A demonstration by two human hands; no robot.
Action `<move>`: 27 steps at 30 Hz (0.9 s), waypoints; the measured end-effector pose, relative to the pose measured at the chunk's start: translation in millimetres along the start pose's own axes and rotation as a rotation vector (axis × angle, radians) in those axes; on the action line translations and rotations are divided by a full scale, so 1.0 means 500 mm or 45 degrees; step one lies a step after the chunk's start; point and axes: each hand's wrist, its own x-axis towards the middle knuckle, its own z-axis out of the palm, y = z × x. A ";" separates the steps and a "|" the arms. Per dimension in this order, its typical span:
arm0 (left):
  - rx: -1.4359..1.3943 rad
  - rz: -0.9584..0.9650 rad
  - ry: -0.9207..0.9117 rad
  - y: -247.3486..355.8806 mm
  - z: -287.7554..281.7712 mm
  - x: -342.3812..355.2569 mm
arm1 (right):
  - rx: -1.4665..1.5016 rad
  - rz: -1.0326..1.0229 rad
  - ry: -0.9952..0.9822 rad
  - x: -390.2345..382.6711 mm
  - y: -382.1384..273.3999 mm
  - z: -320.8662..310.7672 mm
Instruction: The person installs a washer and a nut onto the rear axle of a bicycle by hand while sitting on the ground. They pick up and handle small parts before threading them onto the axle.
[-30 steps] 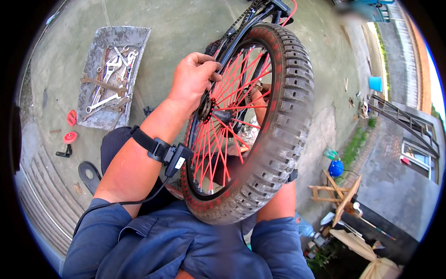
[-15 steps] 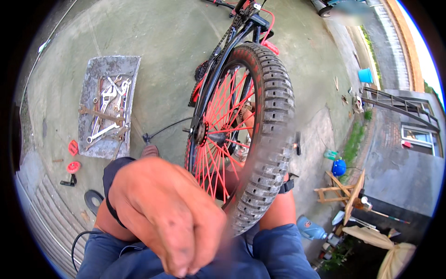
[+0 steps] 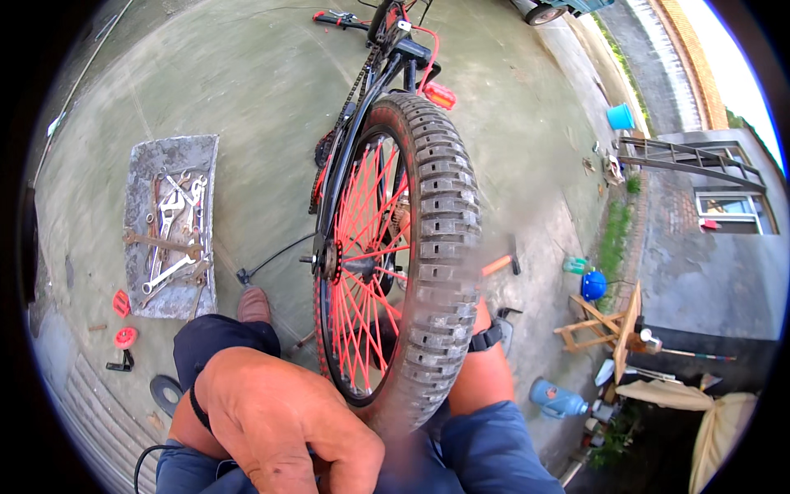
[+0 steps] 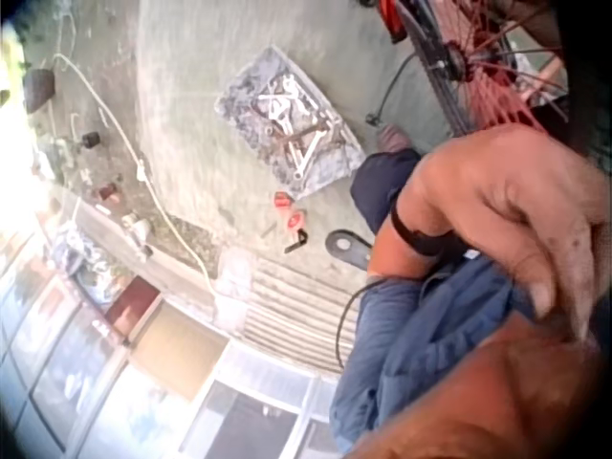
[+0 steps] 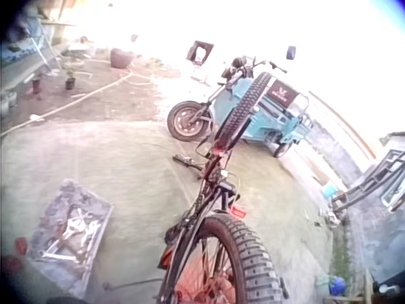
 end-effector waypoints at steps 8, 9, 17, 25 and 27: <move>1.042 -0.647 1.441 0.033 -0.121 -0.057 | 0.135 -0.034 0.046 -0.008 0.044 0.025; 1.196 -0.646 1.422 0.014 -0.134 -0.062 | 0.153 -0.040 0.052 -0.006 0.041 0.027; 1.530 -0.732 1.480 -0.038 -0.201 -0.071 | 0.709 0.030 0.010 -0.019 0.002 0.006; 1.539 -0.765 1.495 -0.089 -0.210 -0.071 | 1.159 0.044 -0.170 0.005 0.018 0.011; 1.461 -0.783 1.457 -0.106 -0.224 -0.077 | 0.845 0.022 -0.097 0.002 0.040 0.013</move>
